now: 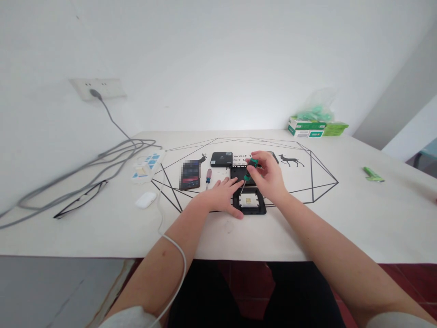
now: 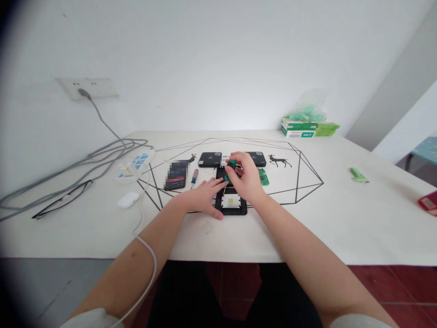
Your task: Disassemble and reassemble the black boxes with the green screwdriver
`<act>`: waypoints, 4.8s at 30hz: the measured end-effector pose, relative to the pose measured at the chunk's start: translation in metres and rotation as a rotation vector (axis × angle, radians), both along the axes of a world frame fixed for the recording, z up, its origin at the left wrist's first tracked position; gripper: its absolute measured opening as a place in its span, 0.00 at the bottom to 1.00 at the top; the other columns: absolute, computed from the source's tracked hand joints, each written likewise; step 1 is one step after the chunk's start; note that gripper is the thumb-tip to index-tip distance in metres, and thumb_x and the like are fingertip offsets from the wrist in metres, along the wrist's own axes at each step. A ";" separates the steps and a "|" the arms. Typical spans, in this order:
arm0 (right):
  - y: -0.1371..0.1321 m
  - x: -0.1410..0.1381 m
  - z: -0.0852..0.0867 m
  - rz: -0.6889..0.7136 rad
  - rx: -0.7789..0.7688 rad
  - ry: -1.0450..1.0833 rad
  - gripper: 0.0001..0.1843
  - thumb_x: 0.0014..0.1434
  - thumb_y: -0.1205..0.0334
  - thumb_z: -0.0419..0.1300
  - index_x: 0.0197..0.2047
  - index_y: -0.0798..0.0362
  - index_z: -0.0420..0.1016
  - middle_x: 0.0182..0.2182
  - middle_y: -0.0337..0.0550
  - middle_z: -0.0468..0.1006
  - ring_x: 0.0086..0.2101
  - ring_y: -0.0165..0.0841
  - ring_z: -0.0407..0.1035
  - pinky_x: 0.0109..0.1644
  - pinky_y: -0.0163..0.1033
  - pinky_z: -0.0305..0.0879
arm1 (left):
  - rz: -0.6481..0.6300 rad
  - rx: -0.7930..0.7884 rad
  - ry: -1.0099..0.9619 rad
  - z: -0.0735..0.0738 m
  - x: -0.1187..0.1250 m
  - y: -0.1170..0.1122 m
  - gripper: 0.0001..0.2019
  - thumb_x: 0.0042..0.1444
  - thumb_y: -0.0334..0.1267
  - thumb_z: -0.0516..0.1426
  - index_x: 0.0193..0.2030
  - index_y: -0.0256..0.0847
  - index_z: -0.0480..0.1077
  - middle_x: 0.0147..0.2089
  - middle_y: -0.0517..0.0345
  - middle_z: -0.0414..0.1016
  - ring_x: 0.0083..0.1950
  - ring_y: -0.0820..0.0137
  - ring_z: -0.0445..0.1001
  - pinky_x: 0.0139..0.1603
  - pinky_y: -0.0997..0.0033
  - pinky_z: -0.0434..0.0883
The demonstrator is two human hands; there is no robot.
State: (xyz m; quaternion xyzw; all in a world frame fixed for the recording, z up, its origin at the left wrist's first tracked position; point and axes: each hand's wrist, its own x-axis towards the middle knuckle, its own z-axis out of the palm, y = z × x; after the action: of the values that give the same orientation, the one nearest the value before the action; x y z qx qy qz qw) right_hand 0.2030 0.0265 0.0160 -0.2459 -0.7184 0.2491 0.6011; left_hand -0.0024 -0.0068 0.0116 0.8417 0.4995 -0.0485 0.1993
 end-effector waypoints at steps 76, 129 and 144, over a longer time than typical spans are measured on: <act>-0.010 0.001 0.005 -0.002 -0.040 -0.096 0.17 0.65 0.57 0.63 0.53 0.44 0.62 0.58 0.50 0.80 0.46 0.39 0.79 0.47 0.49 0.77 | 0.009 0.001 0.007 0.000 0.000 0.000 0.69 0.43 0.76 0.63 0.82 0.47 0.34 0.83 0.45 0.27 0.81 0.41 0.26 0.78 0.37 0.38; -0.010 0.002 0.007 -0.092 -0.032 -0.079 0.21 0.59 0.51 0.70 0.49 0.44 0.65 0.57 0.49 0.82 0.40 0.38 0.79 0.45 0.49 0.79 | 0.010 0.009 -0.003 -0.001 -0.001 0.001 0.68 0.43 0.76 0.63 0.82 0.50 0.34 0.83 0.45 0.26 0.81 0.40 0.28 0.78 0.36 0.38; 0.000 0.001 0.003 -0.183 -0.033 -0.014 0.20 0.61 0.54 0.65 0.54 0.45 0.66 0.51 0.48 0.78 0.44 0.37 0.76 0.41 0.44 0.79 | 0.074 -0.005 -0.073 0.008 -0.002 -0.003 0.63 0.47 0.73 0.64 0.81 0.48 0.40 0.83 0.48 0.20 0.82 0.42 0.28 0.78 0.39 0.44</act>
State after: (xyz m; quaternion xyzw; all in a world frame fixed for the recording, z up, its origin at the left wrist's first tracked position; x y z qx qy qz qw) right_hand 0.2045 0.0266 0.0190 -0.3221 -0.6929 0.2031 0.6124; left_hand -0.0041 -0.0098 0.0193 0.8233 0.5226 -0.0117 0.2214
